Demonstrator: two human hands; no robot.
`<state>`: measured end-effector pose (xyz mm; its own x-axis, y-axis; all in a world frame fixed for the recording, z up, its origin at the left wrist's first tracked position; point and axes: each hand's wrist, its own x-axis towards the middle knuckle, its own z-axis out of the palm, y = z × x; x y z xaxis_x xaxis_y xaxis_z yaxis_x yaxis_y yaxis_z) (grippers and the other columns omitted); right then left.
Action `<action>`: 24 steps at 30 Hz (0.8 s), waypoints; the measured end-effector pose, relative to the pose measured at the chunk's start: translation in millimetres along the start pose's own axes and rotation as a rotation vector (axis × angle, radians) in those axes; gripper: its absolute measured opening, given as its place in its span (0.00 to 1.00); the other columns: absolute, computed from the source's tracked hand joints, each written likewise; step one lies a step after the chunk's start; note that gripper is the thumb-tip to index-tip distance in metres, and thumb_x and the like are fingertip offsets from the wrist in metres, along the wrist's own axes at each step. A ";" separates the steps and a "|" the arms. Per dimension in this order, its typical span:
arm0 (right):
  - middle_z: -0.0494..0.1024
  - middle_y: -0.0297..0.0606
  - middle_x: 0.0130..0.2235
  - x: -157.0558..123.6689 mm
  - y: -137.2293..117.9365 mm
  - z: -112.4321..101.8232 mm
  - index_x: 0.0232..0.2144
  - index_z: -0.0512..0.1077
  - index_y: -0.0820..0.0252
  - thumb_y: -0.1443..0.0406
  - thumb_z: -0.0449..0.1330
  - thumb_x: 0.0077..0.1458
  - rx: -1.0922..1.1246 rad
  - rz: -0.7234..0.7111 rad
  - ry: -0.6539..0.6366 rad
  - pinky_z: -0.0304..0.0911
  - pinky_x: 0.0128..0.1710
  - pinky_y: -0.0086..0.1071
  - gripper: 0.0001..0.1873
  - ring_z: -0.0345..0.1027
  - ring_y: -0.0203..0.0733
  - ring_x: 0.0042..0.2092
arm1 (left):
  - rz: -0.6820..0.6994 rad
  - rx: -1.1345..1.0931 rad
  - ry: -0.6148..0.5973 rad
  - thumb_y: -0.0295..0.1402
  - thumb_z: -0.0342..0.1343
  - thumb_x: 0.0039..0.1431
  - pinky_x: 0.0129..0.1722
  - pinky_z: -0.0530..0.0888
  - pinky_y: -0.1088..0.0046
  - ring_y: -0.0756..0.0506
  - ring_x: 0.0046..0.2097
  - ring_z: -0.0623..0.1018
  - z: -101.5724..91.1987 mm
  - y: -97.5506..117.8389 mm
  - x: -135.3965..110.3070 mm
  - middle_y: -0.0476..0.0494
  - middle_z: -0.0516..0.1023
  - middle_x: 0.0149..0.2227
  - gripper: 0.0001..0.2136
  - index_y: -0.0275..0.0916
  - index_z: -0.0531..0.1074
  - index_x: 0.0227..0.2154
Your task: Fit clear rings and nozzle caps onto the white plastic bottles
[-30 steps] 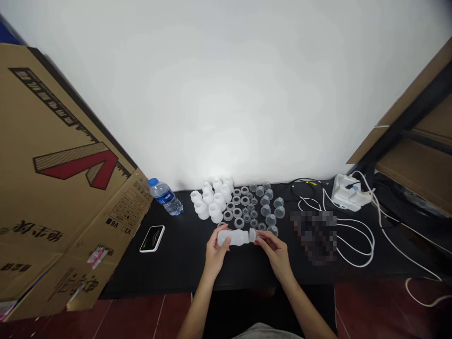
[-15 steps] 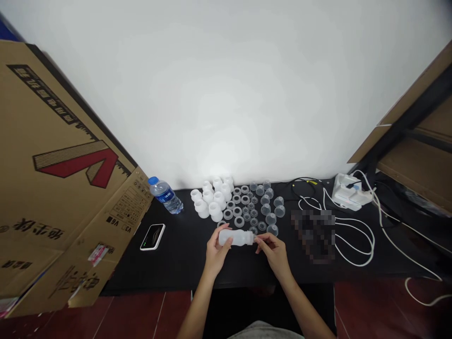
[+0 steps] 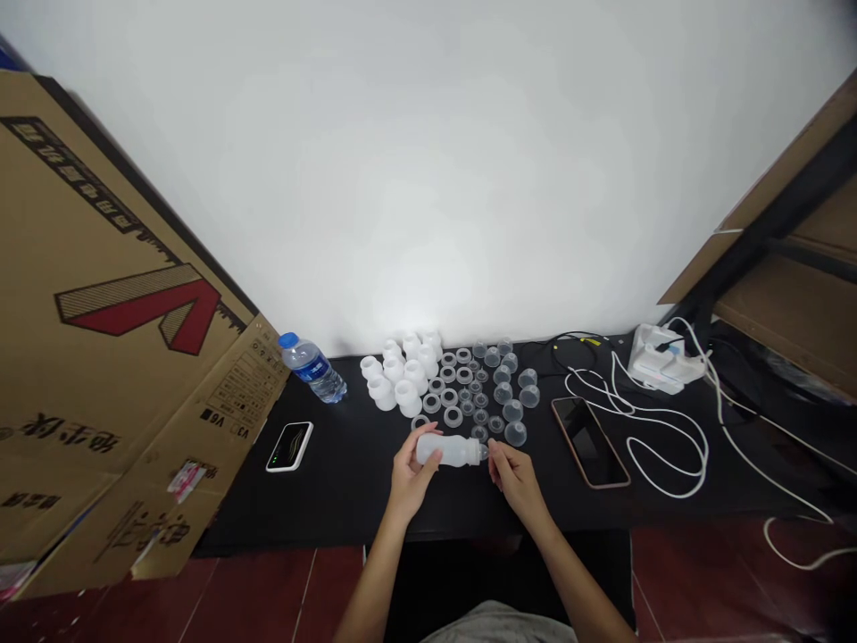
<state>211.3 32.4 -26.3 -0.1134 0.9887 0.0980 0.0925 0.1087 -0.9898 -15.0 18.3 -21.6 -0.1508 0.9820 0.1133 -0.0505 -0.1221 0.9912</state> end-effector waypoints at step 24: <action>0.60 0.28 0.21 -2.1 0.3 1.4 0.22 0.62 0.54 0.41 0.53 0.73 -0.008 -0.009 -0.008 0.50 0.25 0.31 0.33 0.53 0.36 0.25 | 0.024 0.025 -0.022 0.49 0.70 0.62 0.54 0.80 0.61 0.36 0.54 0.84 0.2 6.2 -2.7 0.35 0.84 0.53 0.25 0.41 0.79 0.57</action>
<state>210.2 30.2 -27.0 -0.1220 0.9868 0.1062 0.0994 0.1186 -0.9880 -14.8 14.9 -15.7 -0.1298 0.9819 0.1380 -0.0226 -0.1421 0.9896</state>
